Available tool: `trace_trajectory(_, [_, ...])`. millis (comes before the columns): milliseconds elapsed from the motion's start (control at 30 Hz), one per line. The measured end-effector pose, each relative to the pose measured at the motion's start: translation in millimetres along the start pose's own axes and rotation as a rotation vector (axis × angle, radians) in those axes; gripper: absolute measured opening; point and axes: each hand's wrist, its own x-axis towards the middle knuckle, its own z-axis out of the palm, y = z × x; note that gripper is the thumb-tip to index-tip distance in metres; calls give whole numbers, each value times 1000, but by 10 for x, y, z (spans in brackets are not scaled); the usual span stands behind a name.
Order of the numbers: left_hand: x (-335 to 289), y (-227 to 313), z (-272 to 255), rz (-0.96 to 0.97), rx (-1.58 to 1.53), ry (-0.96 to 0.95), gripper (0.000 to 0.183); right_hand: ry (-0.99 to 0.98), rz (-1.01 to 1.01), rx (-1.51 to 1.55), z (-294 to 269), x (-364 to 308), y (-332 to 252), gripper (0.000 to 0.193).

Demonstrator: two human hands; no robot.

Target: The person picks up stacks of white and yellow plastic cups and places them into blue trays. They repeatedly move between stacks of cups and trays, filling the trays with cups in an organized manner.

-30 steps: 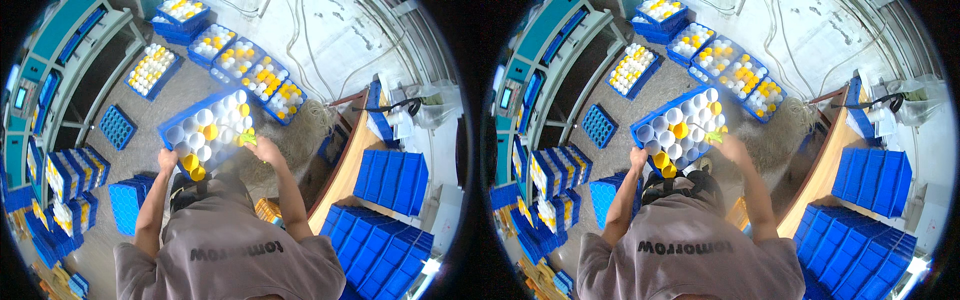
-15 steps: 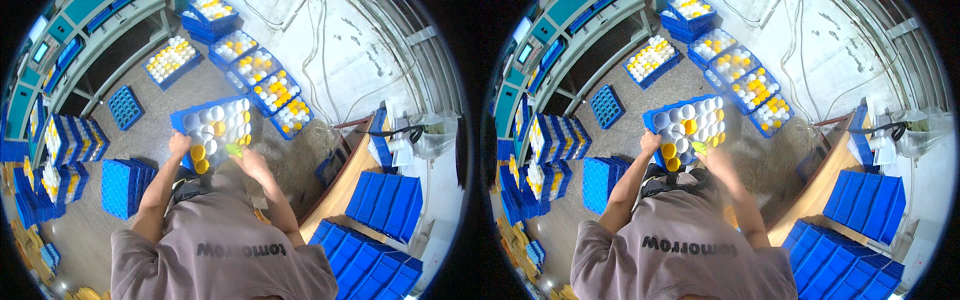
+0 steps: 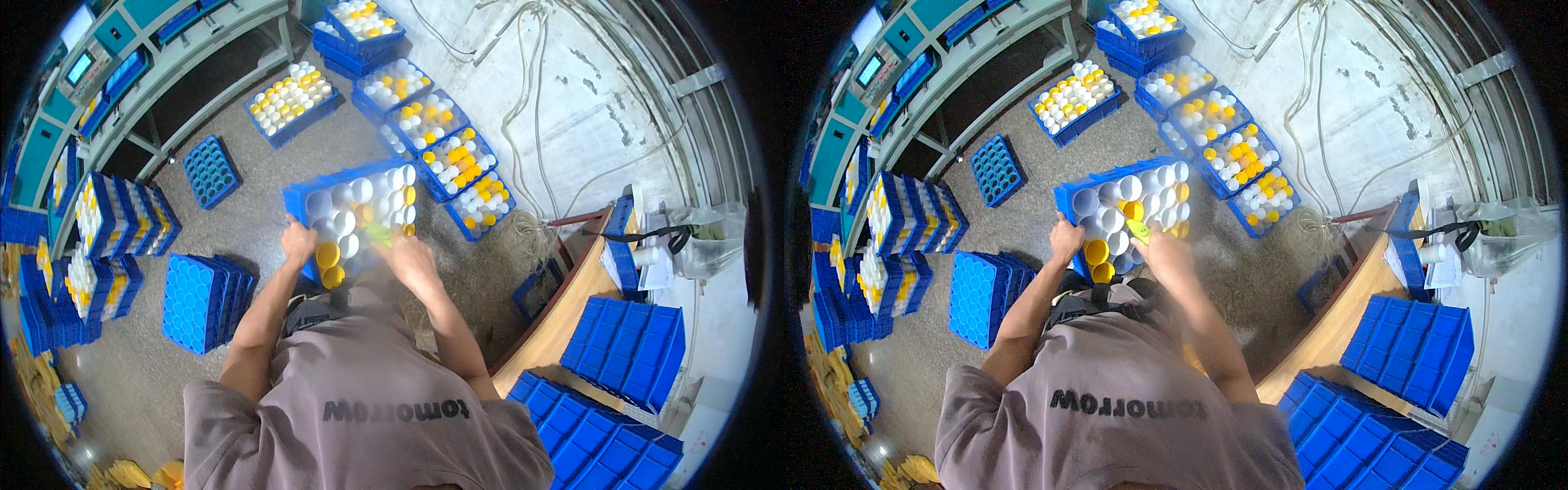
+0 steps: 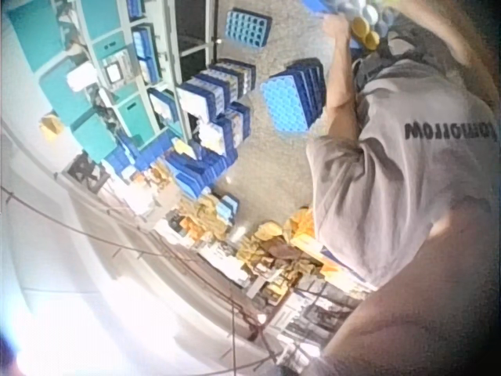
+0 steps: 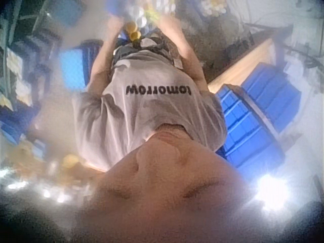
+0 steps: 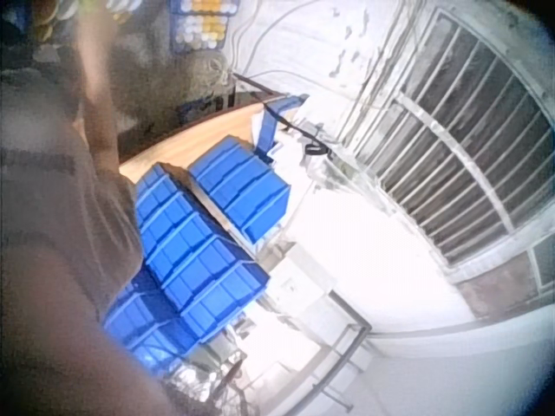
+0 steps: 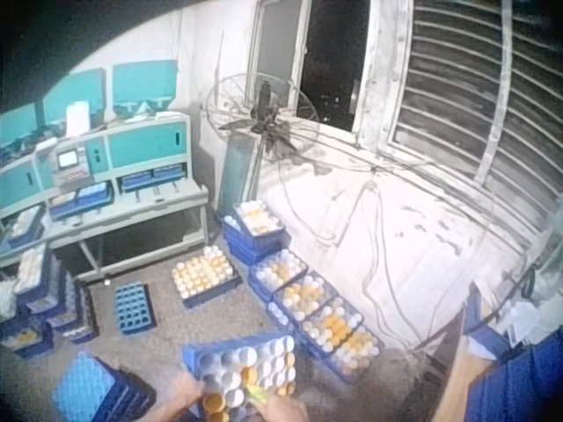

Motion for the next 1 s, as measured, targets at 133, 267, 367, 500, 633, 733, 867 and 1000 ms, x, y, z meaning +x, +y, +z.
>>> trace_trajectory(133, [34, -44, -36, 26, 27, -5, 83, -37, 108, -45, -98, 25, 133, 50])
trace_trajectory(267, [23, -96, -93, 63, -33, 15, 81, -32, 143, 17, -139, 101, 244, 51])
trace_trajectory(367, [3, -149, -129, 81, -62, 4, 83, -58, 214, 55, -160, 165, 378, 56])
trace_trajectory(500, [16, -240, -134, 65, -93, -5, 64, -75, 255, 77, -212, 256, 625, 57])
trace_trajectory(633, [36, -363, -130, 79, -70, -11, 81, -44, 294, 111, -265, 346, 851, 61])
trace_trajectory(733, [38, -445, -148, 60, -161, -44, 76, -26, 302, 111, -297, 416, 1020, 60])
trace_trajectory(867, [-13, -511, -178, 66, -166, -30, 49, 35, 303, 122, -306, 493, 1286, 60])
trace_trajectory(1000, [-81, -540, -205, 68, -226, -13, 39, 168, 234, 76, -279, 597, 1536, 58])
